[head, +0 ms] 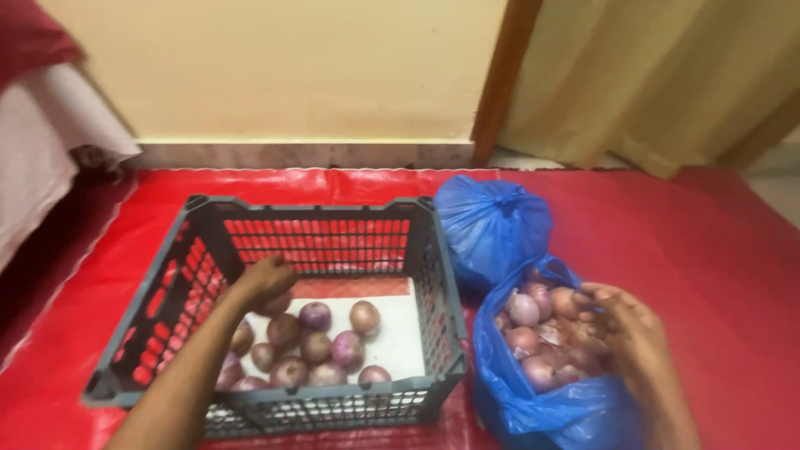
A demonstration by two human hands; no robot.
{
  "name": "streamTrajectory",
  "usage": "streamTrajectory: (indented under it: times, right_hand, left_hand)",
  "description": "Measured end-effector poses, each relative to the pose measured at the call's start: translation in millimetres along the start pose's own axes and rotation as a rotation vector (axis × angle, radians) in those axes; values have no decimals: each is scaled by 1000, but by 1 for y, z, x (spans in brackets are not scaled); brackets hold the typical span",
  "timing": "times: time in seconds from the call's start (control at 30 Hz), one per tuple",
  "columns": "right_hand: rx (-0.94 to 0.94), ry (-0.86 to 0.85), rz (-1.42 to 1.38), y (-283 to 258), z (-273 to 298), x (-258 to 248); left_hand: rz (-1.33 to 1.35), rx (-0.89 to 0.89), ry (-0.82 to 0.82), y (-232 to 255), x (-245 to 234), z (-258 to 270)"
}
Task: Sorting onions from blue plastic bags into a gray plastic crate while sitting on a mat on the floor.
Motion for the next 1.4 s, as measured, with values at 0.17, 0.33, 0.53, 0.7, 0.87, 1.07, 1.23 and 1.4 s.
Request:
streamTrajectory:
  times: [0.17, 0.33, 0.53, 0.7, 0.87, 1.07, 1.23, 1.4]
  right_hand:
    - [28, 37, 217, 43, -24, -33]
    - [-300, -222, 443, 35, -25, 2]
    - [102, -119, 679, 48, -18, 21]
    - [-319, -276, 727, 16, -19, 75]
    - [-450, -261, 1230, 4, -1, 116]
    - [-349, -225, 1112, 23, -15, 97]
    - [103, -302, 309, 44, -20, 59]
    - [203, -425, -122, -15, 39, 73]
  left_hand:
    - [-469, -145, -161, 16, -15, 58]
    - [-615, -81, -179, -2, -2, 61]
    - [-614, -12, -196, -6, 12, 36]
    - [-594, 199, -209, 64, -1, 22]
    - [-176, 506, -44, 232, -36, 112]
    - [598, 650, 51, 343, -5, 234]
    - [1008, 515, -1, 366, 96, 287]
    - [1129, 509, -48, 379, 181, 270]
Point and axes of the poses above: each hand's wrist, its own z-axis away from the middle knuckle, its own x-axis out of the palm, y = z × x, the point moved 10 cm from there along -z, towards the middle knuckle, and after that the axes turned 2 degrees about -z, right-handed, at the moved point
